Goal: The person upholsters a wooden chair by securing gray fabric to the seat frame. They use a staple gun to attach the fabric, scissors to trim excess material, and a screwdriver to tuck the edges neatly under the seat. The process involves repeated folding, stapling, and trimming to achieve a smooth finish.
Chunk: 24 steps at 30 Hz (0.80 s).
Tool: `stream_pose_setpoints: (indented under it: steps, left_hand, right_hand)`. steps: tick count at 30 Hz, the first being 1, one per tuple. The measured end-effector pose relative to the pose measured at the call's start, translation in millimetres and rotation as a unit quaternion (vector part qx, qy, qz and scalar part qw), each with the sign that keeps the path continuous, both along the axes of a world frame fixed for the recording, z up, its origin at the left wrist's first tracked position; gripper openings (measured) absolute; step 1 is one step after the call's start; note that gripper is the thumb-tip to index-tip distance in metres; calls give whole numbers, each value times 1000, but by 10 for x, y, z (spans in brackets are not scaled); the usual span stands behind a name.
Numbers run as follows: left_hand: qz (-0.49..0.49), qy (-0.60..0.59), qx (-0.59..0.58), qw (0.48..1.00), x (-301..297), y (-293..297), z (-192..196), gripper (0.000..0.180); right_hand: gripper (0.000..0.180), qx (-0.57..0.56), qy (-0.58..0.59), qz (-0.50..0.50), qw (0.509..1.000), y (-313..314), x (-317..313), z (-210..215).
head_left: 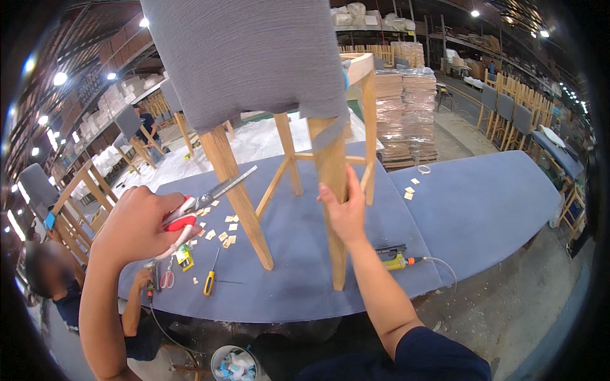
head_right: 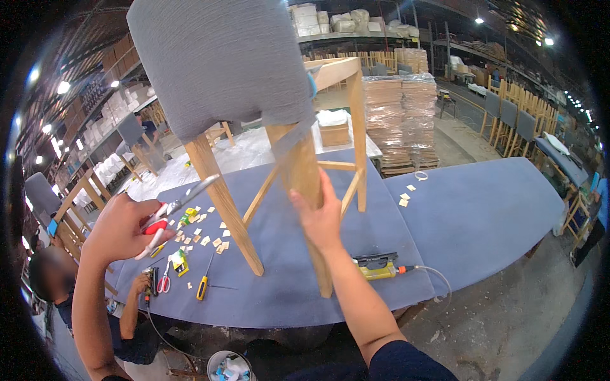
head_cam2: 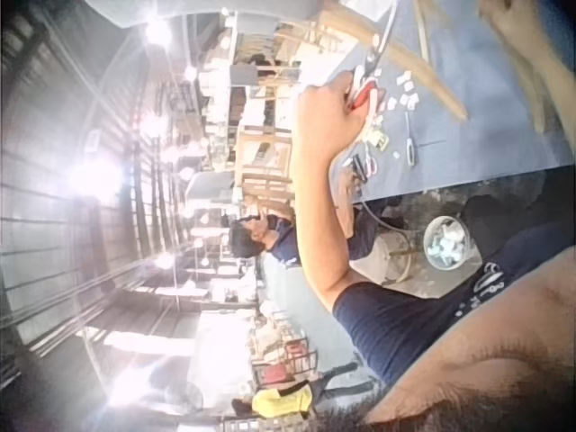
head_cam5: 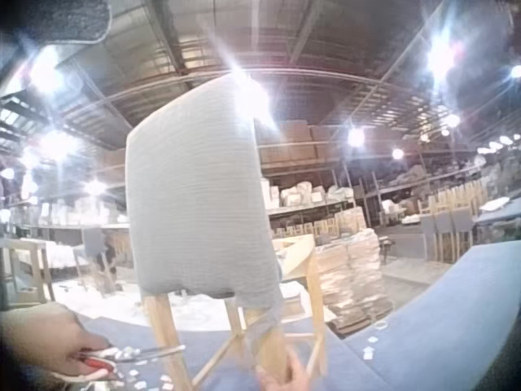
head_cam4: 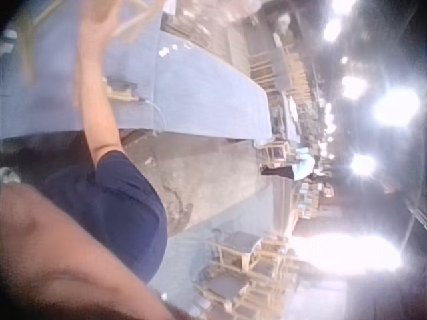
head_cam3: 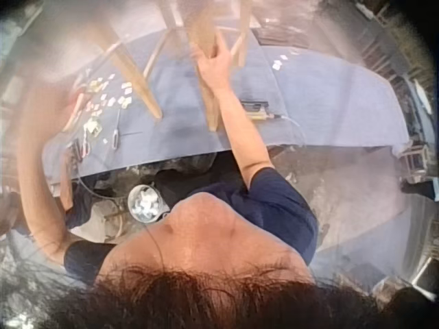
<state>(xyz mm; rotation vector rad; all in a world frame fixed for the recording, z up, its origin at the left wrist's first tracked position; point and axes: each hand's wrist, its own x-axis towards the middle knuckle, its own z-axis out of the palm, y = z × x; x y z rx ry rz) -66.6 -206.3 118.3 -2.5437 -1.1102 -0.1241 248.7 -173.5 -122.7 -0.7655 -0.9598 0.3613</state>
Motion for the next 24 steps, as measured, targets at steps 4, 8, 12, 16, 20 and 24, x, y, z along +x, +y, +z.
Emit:
stream_pose_setpoints:
  steps: [4,8,12,16,20,24]
  left_hand:
    - [-38,-51,-5,998,-52,110,37,51]
    - [19,43,-29,999,-19,-105,225,51]
    - [76,65,-51,994,6,-215,284,50]
    - [85,79,-89,989,244,-316,363,51]
    - [55,80,-100,990,417,-350,387,50]
    - [75,79,-108,988,521,-364,428,49]
  right_hand:
    - [69,-37,-37,-58,997,96,-609,14]
    - [69,7,7,17,1000,94,-940,170]
    - [70,104,-66,-125,985,114,-850,472]
    - [66,222,-128,-244,935,89,-675,886]
    - [55,265,-222,-253,903,165,-478,1029]
    - [41,290,-233,-254,893,223,-431,995]
